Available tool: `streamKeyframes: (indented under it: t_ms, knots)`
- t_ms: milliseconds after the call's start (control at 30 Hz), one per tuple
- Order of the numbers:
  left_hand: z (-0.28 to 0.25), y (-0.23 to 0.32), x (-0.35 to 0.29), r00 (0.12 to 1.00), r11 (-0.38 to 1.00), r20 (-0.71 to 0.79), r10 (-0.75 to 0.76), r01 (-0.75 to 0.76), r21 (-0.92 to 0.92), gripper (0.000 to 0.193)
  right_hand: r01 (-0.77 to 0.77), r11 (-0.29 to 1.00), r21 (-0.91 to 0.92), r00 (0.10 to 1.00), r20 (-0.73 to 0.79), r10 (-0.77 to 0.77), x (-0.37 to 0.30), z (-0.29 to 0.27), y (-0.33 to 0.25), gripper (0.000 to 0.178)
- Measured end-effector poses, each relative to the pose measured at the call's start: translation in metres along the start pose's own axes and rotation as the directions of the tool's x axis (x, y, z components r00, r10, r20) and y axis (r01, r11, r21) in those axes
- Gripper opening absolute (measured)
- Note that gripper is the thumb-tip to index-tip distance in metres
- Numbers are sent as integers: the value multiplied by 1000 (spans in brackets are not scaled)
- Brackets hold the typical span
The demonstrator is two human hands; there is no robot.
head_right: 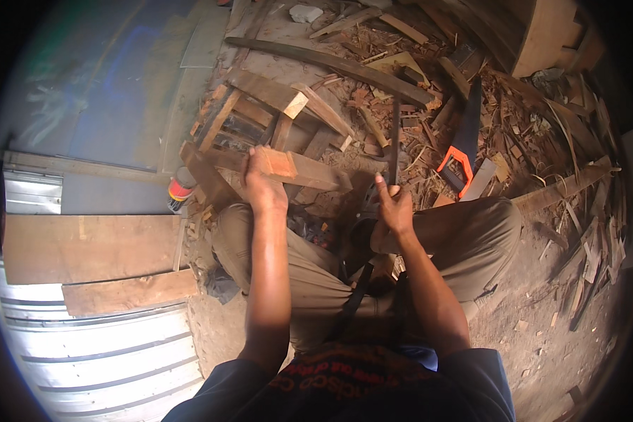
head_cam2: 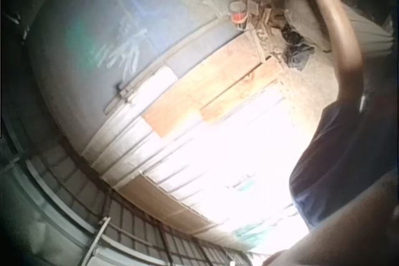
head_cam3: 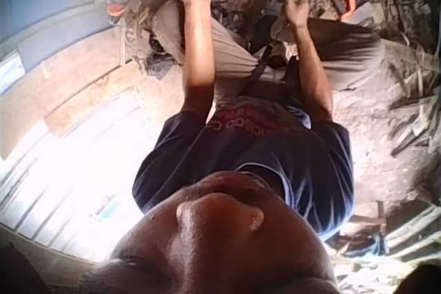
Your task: The person sits on the floor and uses a hand saw to cut and shape a small piece of wood. They repeatedly adjust the wood and saw, then switch to a larger hand saw to continue cutting the same piece.
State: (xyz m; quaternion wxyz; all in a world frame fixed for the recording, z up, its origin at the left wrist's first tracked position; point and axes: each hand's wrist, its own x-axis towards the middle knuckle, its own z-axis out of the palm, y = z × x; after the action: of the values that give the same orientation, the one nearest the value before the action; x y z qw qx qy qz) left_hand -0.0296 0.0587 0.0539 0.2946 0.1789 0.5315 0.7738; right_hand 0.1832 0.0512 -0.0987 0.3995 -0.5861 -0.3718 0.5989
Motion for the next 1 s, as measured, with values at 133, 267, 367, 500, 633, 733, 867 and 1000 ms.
streamKeyframes:
  t_ms: [133, 267, 367, 500, 633, 733, 867, 1000]
  knots:
    - [-27, -59, 1, 999, 987, -40, -5, -2, -164, 21, 95, 995, 34, 994, 47, -96, -26, 15, -11, 51]
    - [-33, -92, -19, 992, 884, 127, -18, -43, 465, 40, 88, 996, 26, 987, 132, -91, -40, 33, 7, 53]
    - [-36, -97, -41, 904, 809, 201, -376, 215, 547, 55, -3, 988, 154, 986, 166, -23, -45, 44, 5, 56]
    - [-23, -85, -49, 813, 748, 72, -578, 492, 446, 59, -64, 982, 176, 971, 238, 21, -41, 37, 1, 51]
    - [-17, -70, -60, 781, 737, 197, -593, 428, 523, 53, -28, 982, 187, 980, 197, -9, -39, 34, -2, 49]
    - [-30, -69, -58, 789, 839, 314, -528, 427, 338, 44, -18, 985, 173, 981, 195, -16, -41, 34, -12, 47]
    - [-15, -48, -60, 781, 892, 432, -451, 376, 252, 42, -25, 963, 267, 978, 206, -32, -34, 34, -11, 45]
    - [-17, -47, -65, 844, 815, 198, -498, 377, 441, 47, -35, 982, 187, 975, 223, -8, -34, 35, -13, 46]
